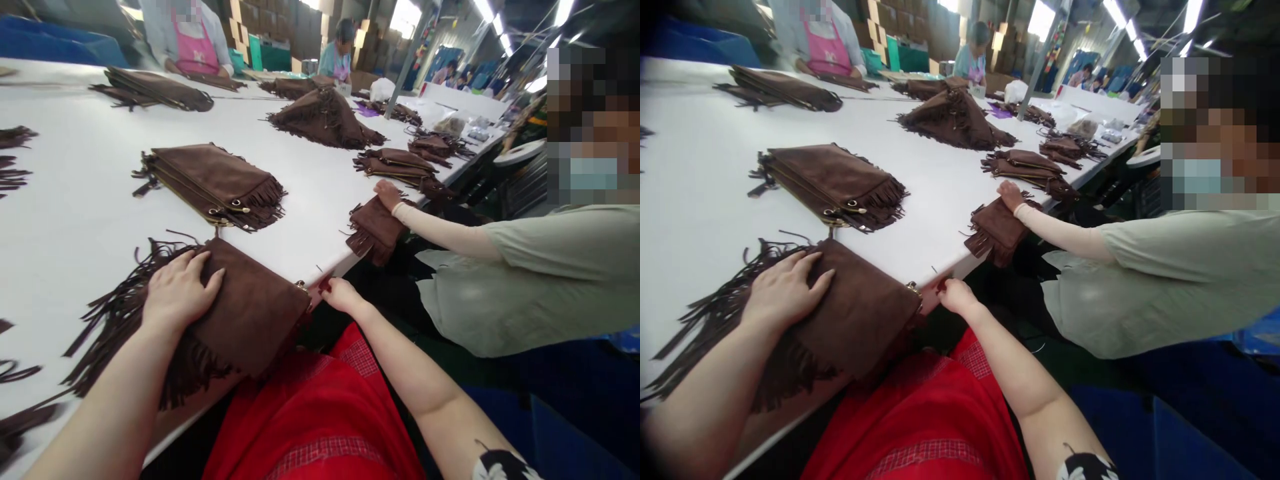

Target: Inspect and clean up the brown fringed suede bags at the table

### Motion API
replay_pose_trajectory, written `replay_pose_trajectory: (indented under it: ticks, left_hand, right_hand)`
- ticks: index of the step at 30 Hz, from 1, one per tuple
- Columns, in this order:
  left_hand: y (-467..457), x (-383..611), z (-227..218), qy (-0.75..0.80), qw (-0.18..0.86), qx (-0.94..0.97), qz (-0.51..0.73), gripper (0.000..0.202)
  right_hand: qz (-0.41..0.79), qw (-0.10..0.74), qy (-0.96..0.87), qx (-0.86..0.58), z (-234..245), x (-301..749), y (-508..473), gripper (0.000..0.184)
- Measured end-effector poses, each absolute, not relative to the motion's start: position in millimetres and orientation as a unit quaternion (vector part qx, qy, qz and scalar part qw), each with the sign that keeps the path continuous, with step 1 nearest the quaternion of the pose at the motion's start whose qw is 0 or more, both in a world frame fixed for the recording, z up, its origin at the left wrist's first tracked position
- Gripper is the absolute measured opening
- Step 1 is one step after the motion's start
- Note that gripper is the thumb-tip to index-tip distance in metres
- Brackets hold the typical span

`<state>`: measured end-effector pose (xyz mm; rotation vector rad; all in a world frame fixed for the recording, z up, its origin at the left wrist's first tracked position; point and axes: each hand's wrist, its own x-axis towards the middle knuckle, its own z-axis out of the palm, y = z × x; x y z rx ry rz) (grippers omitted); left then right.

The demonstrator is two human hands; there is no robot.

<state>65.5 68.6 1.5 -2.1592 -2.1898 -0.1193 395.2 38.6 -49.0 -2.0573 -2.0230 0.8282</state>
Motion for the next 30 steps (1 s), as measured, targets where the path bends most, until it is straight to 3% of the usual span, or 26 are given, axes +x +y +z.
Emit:
replay_pose_trajectory:
  ticks: [6, 10, 12, 16, 20, 24, 27, 30]
  left_hand:
    - [65, 68, 4, -0.705, 0.003, -0.705, -0.077, 0.067]
    - [64, 67, 2, -0.705, -0.009, -0.704, -0.091, 0.066]
    - [64, 67, 2, -0.704, -0.013, -0.704, -0.095, 0.066]
    - [64, 67, 4, -0.702, -0.015, -0.706, -0.095, 0.067]
    - [65, 66, 4, -0.694, -0.009, -0.714, -0.094, 0.068]
    - [67, 64, 1, -0.693, -0.004, -0.715, -0.087, 0.068]
    - [70, 63, -1, -0.693, 0.005, -0.716, -0.081, 0.069]
    - [71, 62, -2, -0.693, 0.013, -0.716, -0.076, 0.071]
  right_hand:
    - [0.488, 0.118, -0.682, -0.532, -57, 390, 16, 0.035]
    - [0.706, 0.222, -0.561, -0.370, -59, 376, -4, 0.042]
    - [0.758, 0.269, -0.484, -0.345, -59, 365, -10, 0.039]
    - [0.723, 0.325, -0.432, -0.430, -62, 345, -14, 0.030]
    - [0.710, 0.297, -0.426, -0.476, -66, 339, -12, 0.027]
    - [0.736, 0.321, -0.387, -0.454, -68, 346, -12, 0.031]
    - [0.742, 0.308, -0.376, -0.462, -75, 353, -12, 0.023]
    - [0.676, 0.297, -0.446, -0.506, -88, 358, -10, 0.015]
